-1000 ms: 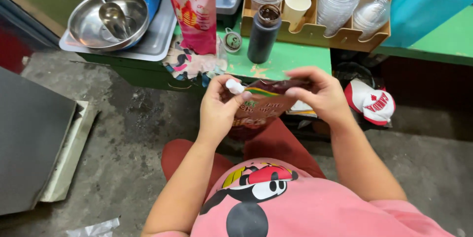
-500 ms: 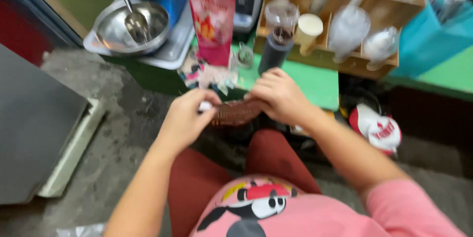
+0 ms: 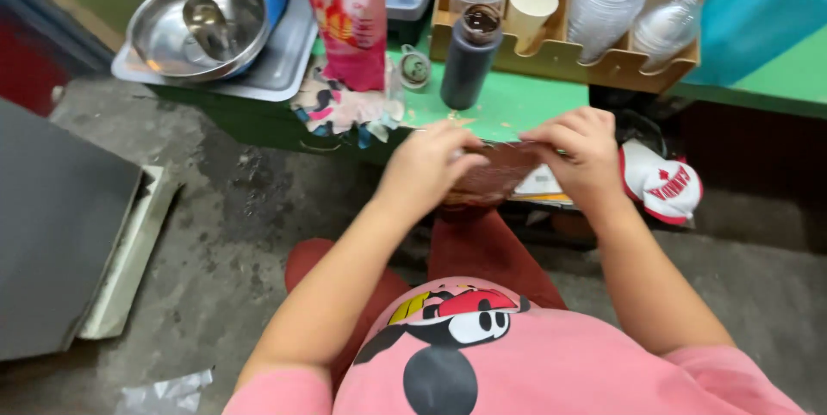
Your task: Refilling a squeeze bottle with chocolate syrup from a large pouch
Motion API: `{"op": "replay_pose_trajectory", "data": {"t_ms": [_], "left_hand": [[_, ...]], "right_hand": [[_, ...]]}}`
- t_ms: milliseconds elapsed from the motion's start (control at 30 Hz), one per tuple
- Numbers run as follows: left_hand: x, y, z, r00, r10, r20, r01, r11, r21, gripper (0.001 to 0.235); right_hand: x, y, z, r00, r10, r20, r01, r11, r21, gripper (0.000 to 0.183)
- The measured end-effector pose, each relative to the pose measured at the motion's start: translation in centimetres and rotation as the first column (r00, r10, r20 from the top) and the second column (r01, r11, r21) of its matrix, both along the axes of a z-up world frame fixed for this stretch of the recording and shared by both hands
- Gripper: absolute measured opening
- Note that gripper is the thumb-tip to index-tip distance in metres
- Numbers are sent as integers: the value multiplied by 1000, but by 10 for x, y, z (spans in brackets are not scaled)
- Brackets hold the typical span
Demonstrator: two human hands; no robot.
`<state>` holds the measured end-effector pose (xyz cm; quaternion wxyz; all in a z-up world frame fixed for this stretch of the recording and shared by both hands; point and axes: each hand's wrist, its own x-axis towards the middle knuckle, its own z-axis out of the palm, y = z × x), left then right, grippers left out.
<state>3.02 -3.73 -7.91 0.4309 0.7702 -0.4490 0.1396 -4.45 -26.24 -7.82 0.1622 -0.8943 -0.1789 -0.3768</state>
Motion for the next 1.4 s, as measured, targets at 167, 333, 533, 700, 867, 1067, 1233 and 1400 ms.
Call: {"op": "replay_pose_trajectory", "data": {"t_ms": [167,333,533,700,867,1067,1233,1400], "left_hand": [[4,-83,-73,992,-76,-101,80,996,38,11],[6,-135,-66,990,-125,-61,121,990,-72,8],[-11,-147,-66,975,-222,-25,223,974,35,14],[3,-145,-132,997,-77,16,75,989,129,12],[15,-134,-150,986,150,69,-163,946,280,12],[45,-139,-127,978,201,60,-209,927,311,11],[55,-149,-123,983,183,-22,-166,931,325,12],[81,-173,-130,973,232,11,-222,915,336,12]], "right_hand": [[-28,-58,-50,931,-200,-306,222,974,38,18],[-34,-104,-60,913,-271,-304,333,927,173,18],[-52,-119,-48,886,-243,-396,363,893,265,21],[-38,-113,-97,869,-317,-380,362,931,50,20],[-8,-107,-132,863,-415,-288,425,905,-29,19],[26,-100,-128,810,-404,-426,502,852,147,17],[38,-107,-121,767,-390,-509,527,837,152,16],[66,-117,-119,763,-421,-490,548,823,146,15]]}}
